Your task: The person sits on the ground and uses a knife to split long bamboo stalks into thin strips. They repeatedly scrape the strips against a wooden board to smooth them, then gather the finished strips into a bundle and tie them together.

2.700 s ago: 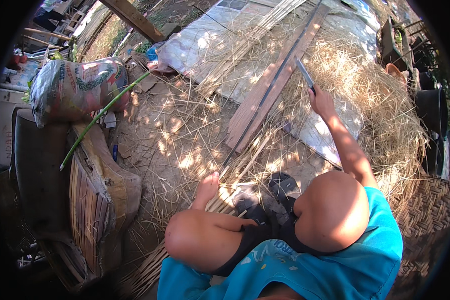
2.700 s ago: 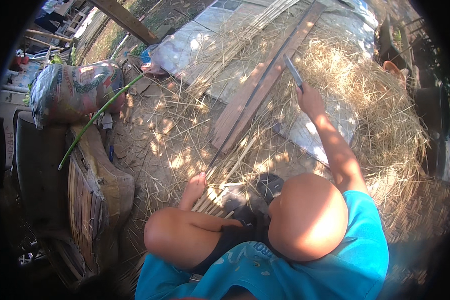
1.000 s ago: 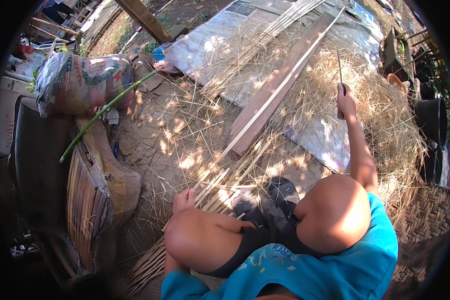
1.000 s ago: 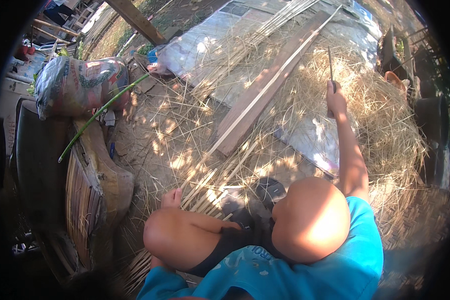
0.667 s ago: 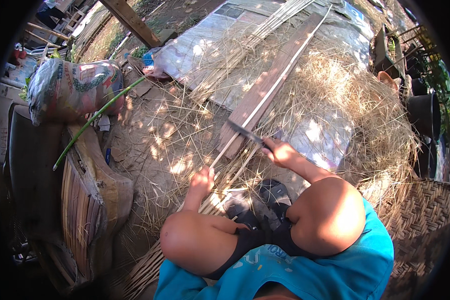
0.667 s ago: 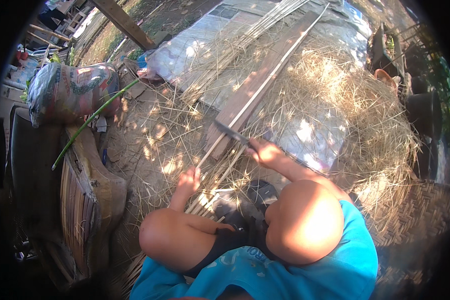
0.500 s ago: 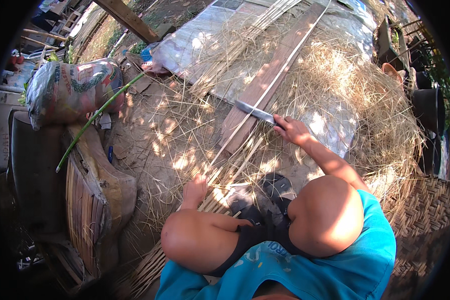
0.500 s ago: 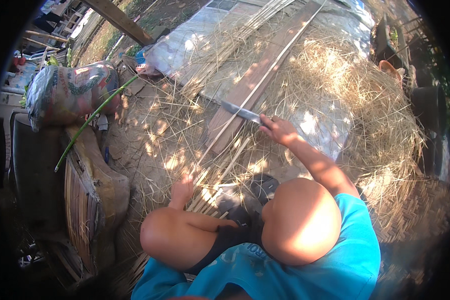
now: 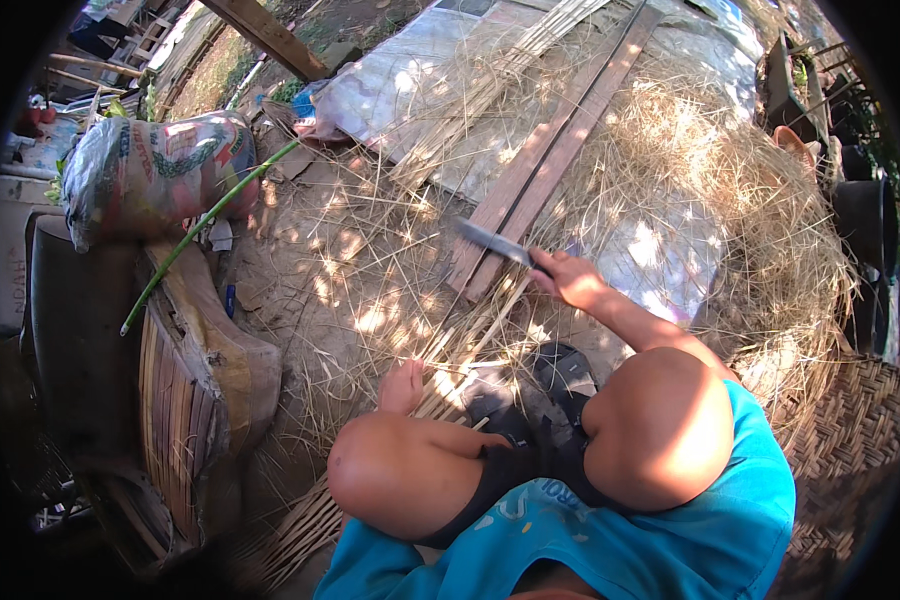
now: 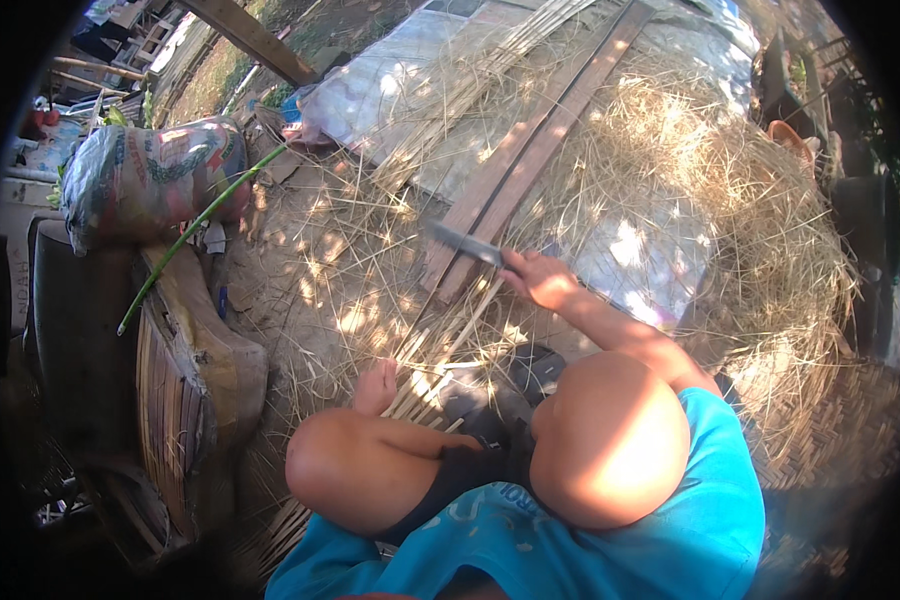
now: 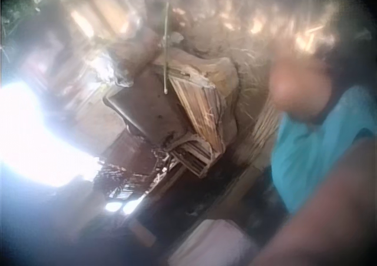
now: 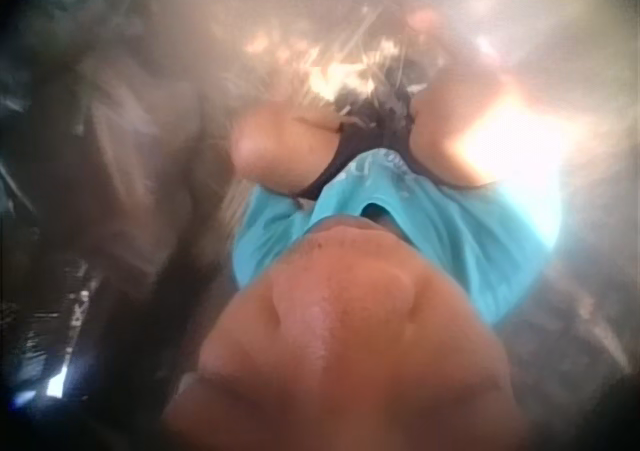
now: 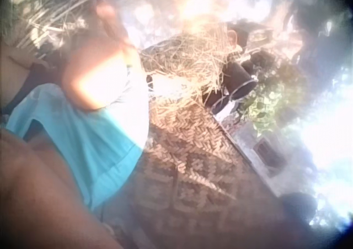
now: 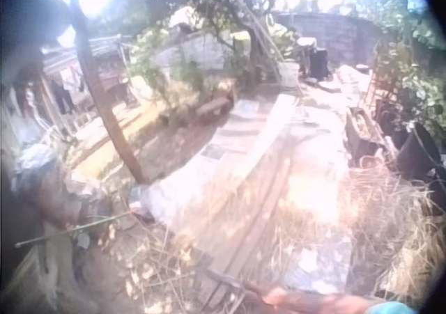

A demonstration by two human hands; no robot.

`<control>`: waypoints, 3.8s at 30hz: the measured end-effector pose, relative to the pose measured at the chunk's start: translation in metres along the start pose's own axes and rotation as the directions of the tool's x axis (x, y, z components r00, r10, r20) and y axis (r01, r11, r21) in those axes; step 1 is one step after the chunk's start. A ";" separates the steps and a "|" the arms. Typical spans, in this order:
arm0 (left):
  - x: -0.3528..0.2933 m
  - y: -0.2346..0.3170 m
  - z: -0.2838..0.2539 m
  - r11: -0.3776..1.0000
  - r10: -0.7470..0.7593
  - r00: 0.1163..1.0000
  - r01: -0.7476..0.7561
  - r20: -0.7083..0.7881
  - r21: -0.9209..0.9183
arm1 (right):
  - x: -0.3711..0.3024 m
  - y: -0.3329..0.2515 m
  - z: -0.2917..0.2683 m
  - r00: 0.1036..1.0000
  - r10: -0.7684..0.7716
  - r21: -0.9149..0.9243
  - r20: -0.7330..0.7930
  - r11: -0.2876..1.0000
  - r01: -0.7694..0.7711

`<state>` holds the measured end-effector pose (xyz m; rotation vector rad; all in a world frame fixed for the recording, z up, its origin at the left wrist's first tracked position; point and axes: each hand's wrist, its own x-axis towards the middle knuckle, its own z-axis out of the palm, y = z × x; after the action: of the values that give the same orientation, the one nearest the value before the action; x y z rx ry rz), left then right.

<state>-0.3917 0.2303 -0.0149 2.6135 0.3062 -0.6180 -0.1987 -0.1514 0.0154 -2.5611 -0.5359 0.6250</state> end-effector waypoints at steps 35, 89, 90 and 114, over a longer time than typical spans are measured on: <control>-0.012 -0.024 -0.033 0.937 -0.069 0.995 0.089 0.070 -0.339 | 0.017 0.003 0.009 0.980 -0.110 0.005 -0.165 0.994 0.112; 0.035 0.022 -0.016 0.946 0.289 0.955 -0.296 -0.067 -0.133 | 0.044 0.157 -0.090 0.760 0.315 0.103 -0.569 0.944 -0.315; 0.040 0.029 -0.020 0.964 0.146 0.987 -0.128 0.061 -0.234 | 0.045 0.133 -0.063 0.854 0.241 0.100 -0.461 0.970 -0.220; 0.014 -0.026 -0.010 0.903 0.068 0.997 -0.052 0.023 -0.426 | 0.015 0.105 -0.069 0.885 0.168 0.077 -0.434 0.986 -0.150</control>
<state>-0.3835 0.2595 -0.0223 2.1801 0.3084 -0.5107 -0.1240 -0.2533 0.0120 -2.6060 -0.1549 0.0889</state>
